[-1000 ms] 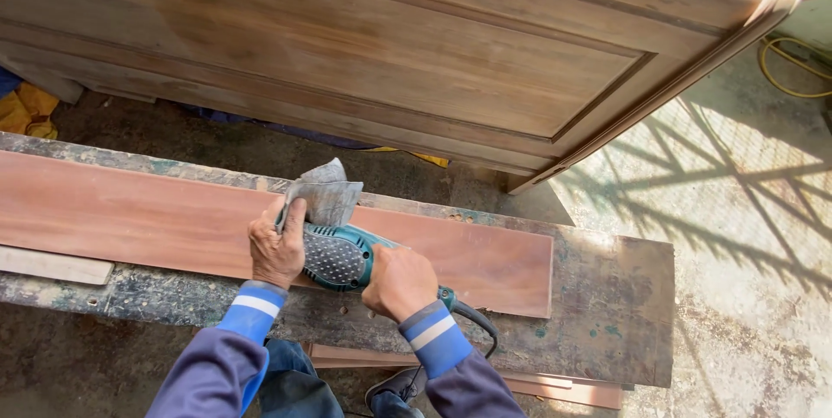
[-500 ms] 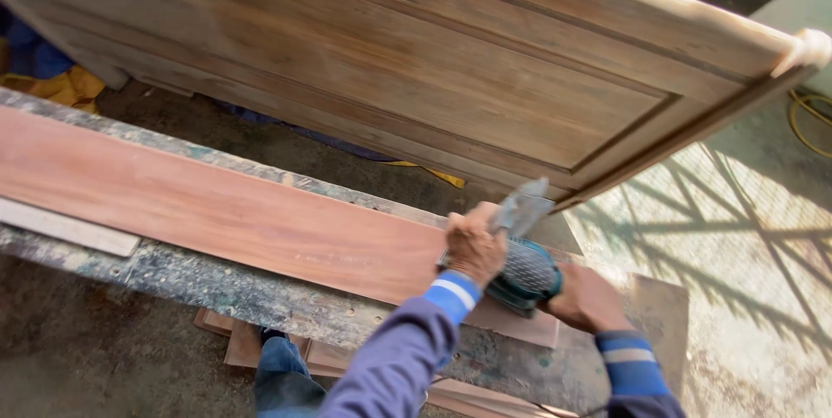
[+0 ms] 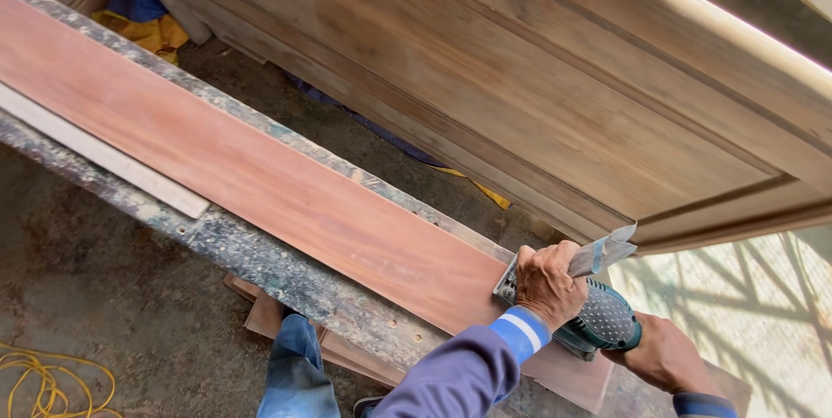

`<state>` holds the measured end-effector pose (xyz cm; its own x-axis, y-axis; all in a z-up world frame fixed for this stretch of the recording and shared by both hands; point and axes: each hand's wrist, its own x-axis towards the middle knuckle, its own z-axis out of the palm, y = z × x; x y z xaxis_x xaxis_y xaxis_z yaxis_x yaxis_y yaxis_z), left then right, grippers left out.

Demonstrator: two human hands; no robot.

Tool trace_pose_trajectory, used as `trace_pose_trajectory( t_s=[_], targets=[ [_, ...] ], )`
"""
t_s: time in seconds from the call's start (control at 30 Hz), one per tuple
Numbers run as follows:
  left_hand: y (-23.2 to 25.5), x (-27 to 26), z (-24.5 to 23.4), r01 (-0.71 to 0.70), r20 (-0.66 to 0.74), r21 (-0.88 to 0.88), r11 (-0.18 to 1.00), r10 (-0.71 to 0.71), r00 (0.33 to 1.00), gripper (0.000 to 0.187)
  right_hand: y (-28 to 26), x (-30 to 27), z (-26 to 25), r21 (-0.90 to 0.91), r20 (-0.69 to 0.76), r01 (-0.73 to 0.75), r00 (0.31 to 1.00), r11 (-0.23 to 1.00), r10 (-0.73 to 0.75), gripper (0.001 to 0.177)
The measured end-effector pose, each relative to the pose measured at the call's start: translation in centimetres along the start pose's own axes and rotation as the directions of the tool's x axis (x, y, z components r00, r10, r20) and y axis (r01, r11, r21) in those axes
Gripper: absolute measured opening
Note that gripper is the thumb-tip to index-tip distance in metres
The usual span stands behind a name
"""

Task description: Sanding a long piece of wood using an electric orbital sander.

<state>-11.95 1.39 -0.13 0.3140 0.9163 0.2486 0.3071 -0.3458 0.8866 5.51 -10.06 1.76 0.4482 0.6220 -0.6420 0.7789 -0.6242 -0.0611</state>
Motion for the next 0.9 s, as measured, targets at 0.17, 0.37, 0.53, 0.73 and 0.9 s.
trace_pose_trajectory(
  t_s=[0.17, 0.37, 0.53, 0.73, 0.9],
  targets=[
    [-3.1, 2.2, -5.6, 0.006, -0.111, 0.039, 0.999, -0.002, 0.994, 0.005, -7.5, 0.8, -1.2, -0.047, -0.04, 0.109, 0.993, 0.993, -0.111, 0.049],
    [-6.6, 4.9, -13.5, 0.043, -0.196, 0.083, 0.996, -0.026, 0.98, 0.005, -17.8, 0.8, -2.7, -0.063, -0.037, 0.23, 0.972, 0.971, -0.233, 0.046],
    [-9.7, 6.8, -20.3, 0.101, -0.262, 0.095, 0.99, -0.073, 0.962, 0.011, -26.1, 0.3, -3.2, -0.132, -0.043, 0.334, 0.939, 0.933, -0.342, 0.043],
    [-14.4, 9.8, -27.8, 0.135, -0.285, 0.112, 0.984, -0.099, 0.953, 0.011, -35.7, 0.7, -3.5, -0.111, -0.072, 0.372, 0.922, 0.922, -0.381, 0.047],
    [-18.5, 12.2, -34.9, 0.115, -0.283, 0.136, 0.984, -0.073, 0.956, 0.007, -44.6, -0.3, -3.6, -0.116, -0.046, 0.397, 0.914, 0.91, -0.404, 0.047]
  ],
)
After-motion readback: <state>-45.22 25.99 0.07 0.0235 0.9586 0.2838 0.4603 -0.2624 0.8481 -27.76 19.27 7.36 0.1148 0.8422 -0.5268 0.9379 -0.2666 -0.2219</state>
